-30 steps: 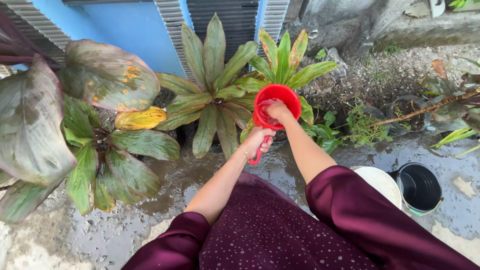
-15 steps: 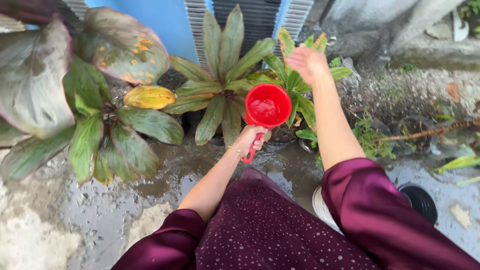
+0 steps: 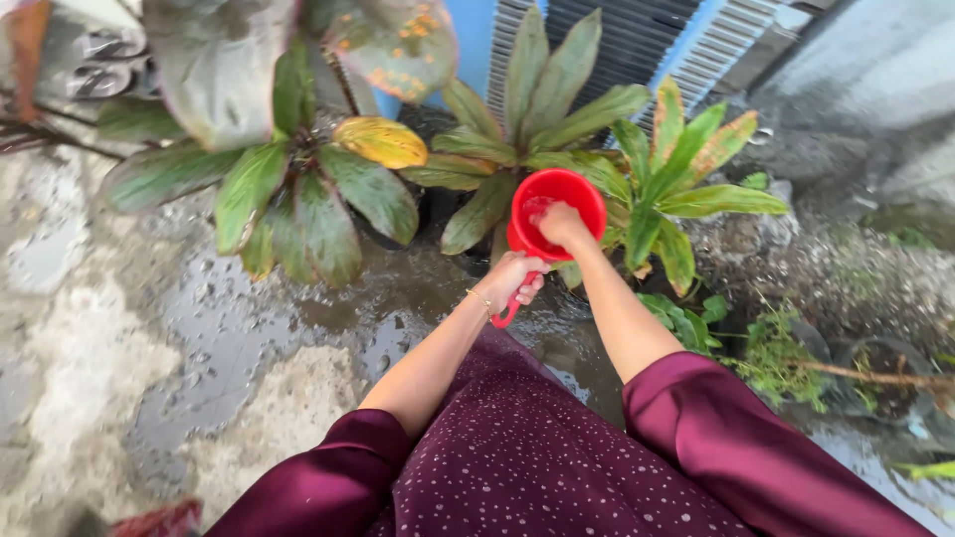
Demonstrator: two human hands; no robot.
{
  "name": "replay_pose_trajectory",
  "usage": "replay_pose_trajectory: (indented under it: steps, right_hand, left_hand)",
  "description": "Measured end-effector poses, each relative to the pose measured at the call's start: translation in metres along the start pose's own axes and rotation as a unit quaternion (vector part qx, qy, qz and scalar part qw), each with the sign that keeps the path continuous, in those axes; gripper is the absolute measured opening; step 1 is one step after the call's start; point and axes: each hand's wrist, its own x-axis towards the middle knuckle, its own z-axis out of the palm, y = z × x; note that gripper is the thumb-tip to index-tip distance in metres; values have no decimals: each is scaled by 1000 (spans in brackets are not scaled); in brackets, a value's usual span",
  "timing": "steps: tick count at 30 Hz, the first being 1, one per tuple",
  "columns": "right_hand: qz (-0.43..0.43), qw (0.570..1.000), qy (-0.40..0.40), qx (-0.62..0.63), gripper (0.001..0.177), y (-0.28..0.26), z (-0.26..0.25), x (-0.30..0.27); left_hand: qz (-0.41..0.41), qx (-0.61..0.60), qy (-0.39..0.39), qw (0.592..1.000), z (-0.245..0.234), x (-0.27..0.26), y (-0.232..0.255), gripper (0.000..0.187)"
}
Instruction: The person waters several potted plants by hand, using a red scoop to pour water from a white bucket onto the soil and leaves. They move between the plants, repeatedly dipping the scoop into the bucket to refill it and splashing water over the greenery.
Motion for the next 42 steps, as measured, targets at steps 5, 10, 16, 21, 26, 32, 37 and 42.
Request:
replay_pose_trajectory:
  steps: [5, 10, 16, 21, 26, 32, 37, 42]
  right_hand:
    - [38, 908, -96, 405, 18, 6, 26, 15]
    - [104, 585, -173, 786, 31, -35, -105, 4]
    - [56, 746, 137, 650, 18, -41, -195, -6]
    - [53, 832, 47, 550, 18, 91, -50, 35]
    - [248, 875, -12, 415, 26, 14, -96, -58]
    - [278, 709, -37, 647, 14, 63, -81, -53]
    - [114, 461, 73, 877, 29, 43, -206, -86]
    - [194, 642, 272, 690, 44, 83, -266, -83]
  left_hand:
    - [4, -14, 12, 1000, -7, -4, -11, 16]
    - [-8, -31, 22, 999, -2, -1, -15, 11]
    - [0, -50, 5, 999, 4, 9, -13, 14]
    - [-7, -13, -11, 1000, 28, 14, 1, 10]
    - [-24, 26, -54, 998, 41, 36, -6, 20]
    - [-56, 74, -72, 993, 63, 48, 2, 18]
    - [-80, 63, -91, 991, 63, 54, 4, 12]
    - [-82, 63, -112, 988, 58, 56, 2, 13]
